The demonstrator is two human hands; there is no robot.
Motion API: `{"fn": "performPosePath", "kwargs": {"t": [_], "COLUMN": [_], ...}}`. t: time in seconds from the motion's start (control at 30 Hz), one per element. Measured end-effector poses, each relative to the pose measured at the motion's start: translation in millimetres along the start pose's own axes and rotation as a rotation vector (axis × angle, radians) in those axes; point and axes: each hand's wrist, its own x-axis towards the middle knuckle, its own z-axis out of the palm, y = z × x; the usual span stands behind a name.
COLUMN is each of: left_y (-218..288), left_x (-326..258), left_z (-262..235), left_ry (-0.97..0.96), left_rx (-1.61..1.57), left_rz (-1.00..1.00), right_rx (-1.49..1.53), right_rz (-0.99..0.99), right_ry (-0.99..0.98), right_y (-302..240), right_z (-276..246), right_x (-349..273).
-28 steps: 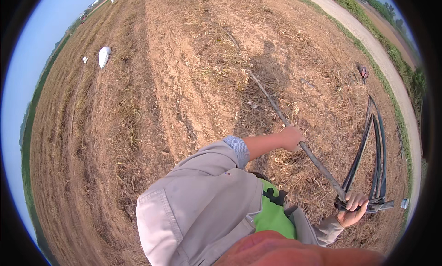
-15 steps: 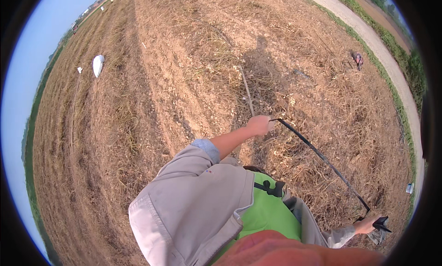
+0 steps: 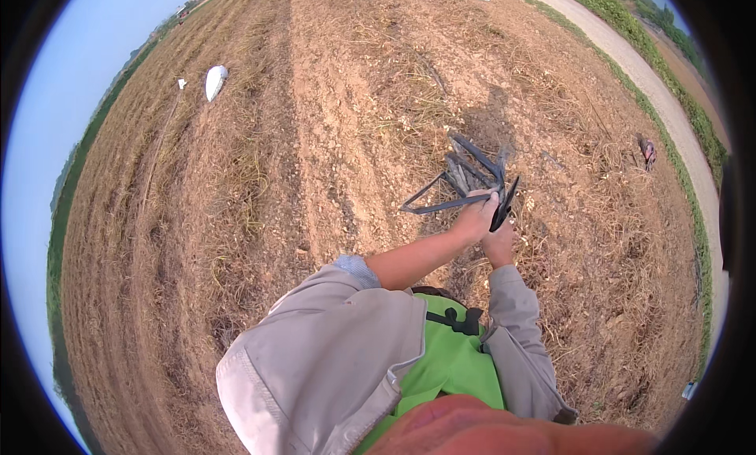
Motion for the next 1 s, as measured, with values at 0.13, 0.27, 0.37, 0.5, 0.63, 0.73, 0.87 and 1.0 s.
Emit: {"fn": "performPosePath", "kwargs": {"t": [0.13,0.27,0.37,0.5,0.63,0.73,0.87,1.0], "left_y": [4.8,-1.9,-13.2,-22.2,-33.1,-51.2,-99.5,-121.2], "left_x": [4.9,-4.2,-13.1,-10.4,4.5,6.5,22.1,34.1], "left_z": [-23.8,-24.8,-18.5,24.4,78.8,101.8,55.4,2.7], "left_ry": [-0.087,-0.258,-0.239,-0.234,-0.561,-0.904,-0.903,-0.989], "left_rx": [0.031,0.086,0.282,0.564,0.614,0.858,1.068,1.045], "left_rz": [-0.069,0.207,0.376,0.706,0.873,0.653,0.601,0.345], "right_rx": [0.125,0.487,0.760,1.062,1.096,1.059,0.885,0.436], "right_rz": [0.137,0.275,0.056,-0.101,-0.261,-0.284,-0.279,-0.177], "right_ry": [-0.125,0.077,0.200,0.047,0.014,0.155,0.585,1.235], "right_y": [-10.8,-13.4,-27.4,-60.8,-98.5,-106.1,-81.4,-42.2], "right_z": [12.0,-16.9,-80.1,-171.1,-242.5,-281.7,-322.1,-363.0], "right_x": [5.5,-0.9,-22.8,-86.1,-162.0,-208.4,-247.7,-274.1]}}
